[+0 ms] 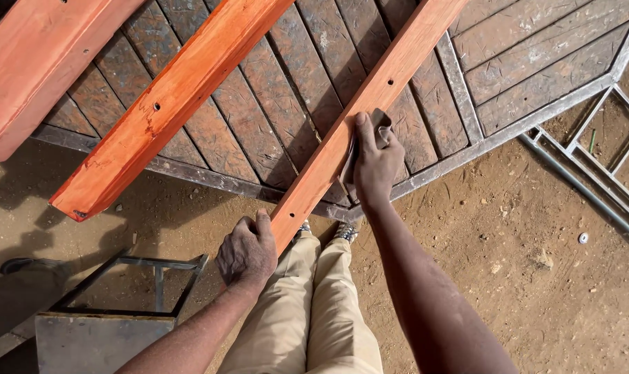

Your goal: Sanding wooden beams using sandpaper to smooth the surface on a workbench.

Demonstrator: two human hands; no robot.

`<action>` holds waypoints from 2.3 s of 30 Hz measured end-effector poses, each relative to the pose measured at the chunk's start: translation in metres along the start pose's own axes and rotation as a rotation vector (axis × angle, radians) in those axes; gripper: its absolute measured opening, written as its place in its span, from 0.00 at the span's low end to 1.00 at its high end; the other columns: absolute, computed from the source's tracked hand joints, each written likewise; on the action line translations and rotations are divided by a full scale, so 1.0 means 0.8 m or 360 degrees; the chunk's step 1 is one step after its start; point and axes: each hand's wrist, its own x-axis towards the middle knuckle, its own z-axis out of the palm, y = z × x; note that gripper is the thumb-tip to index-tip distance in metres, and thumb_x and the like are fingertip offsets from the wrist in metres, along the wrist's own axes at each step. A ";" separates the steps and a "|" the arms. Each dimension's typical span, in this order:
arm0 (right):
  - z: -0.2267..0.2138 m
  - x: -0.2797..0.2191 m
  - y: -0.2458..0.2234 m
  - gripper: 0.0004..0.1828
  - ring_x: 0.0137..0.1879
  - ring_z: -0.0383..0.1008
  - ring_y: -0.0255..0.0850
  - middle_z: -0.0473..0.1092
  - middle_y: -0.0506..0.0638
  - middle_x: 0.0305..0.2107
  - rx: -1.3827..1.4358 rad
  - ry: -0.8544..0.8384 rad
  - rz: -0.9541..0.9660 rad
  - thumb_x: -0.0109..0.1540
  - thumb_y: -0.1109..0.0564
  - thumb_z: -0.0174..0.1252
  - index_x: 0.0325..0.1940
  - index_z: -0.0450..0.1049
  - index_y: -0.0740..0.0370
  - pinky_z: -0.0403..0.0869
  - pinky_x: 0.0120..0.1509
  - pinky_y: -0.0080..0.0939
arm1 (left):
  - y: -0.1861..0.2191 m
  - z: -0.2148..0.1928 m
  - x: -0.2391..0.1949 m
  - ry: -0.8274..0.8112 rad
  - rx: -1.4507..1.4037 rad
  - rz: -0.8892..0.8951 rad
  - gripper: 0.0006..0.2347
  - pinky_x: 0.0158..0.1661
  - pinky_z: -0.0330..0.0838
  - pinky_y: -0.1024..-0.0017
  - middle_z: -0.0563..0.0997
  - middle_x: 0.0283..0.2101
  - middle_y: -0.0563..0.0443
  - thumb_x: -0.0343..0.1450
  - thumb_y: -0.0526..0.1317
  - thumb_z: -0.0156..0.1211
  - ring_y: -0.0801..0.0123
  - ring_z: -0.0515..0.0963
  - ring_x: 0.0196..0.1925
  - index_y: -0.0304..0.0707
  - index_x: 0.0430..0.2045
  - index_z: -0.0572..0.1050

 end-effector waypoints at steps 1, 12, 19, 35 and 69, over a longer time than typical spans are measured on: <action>-0.002 -0.044 0.005 0.22 0.24 0.71 0.42 0.73 0.61 0.23 0.0000 0.0009 -0.0024 0.65 0.45 0.66 0.38 0.76 0.70 0.78 0.27 0.37 | 0.001 0.001 -0.002 0.0001 -0.0017 0.0019 0.26 0.47 0.75 0.51 0.85 0.30 0.40 0.75 0.63 0.37 0.44 0.85 0.46 0.44 0.27 0.78; -0.011 -0.005 0.023 0.30 0.22 0.71 0.40 0.73 0.58 0.17 -0.0292 -0.0067 -0.0162 0.58 0.36 0.73 0.34 0.79 0.68 0.75 0.27 0.38 | -0.005 -0.004 0.002 -0.0075 0.0015 -0.0018 0.27 0.48 0.75 0.52 0.86 0.32 0.42 0.74 0.64 0.37 0.46 0.85 0.47 0.45 0.29 0.79; -0.003 -0.168 0.023 0.27 0.25 0.70 0.45 0.72 0.57 0.16 -0.0377 -0.0345 0.0254 0.57 0.37 0.73 0.26 0.78 0.65 0.72 0.31 0.42 | -0.002 -0.007 -0.004 -0.0111 0.0044 -0.0069 0.27 0.51 0.75 0.53 0.87 0.33 0.42 0.73 0.65 0.37 0.47 0.85 0.49 0.47 0.29 0.80; -0.032 0.013 -0.035 0.27 0.22 0.75 0.37 0.76 0.53 0.24 -0.0142 -0.0154 0.0233 0.54 0.33 0.64 0.32 0.76 0.62 0.78 0.23 0.38 | 0.000 0.025 0.006 0.0056 0.0057 -0.0085 0.26 0.41 0.68 0.50 0.85 0.35 0.38 0.75 0.63 0.38 0.40 0.81 0.41 0.47 0.26 0.81; -0.065 0.192 -0.091 0.26 0.17 0.42 0.25 0.53 0.34 0.10 -0.0442 -0.0608 -0.0047 0.52 0.34 0.72 0.16 0.69 0.50 0.41 0.19 0.33 | -0.012 0.041 0.020 0.0142 0.0123 -0.0466 0.22 0.52 0.72 0.54 0.87 0.48 0.39 0.75 0.61 0.43 0.40 0.81 0.54 0.62 0.46 0.86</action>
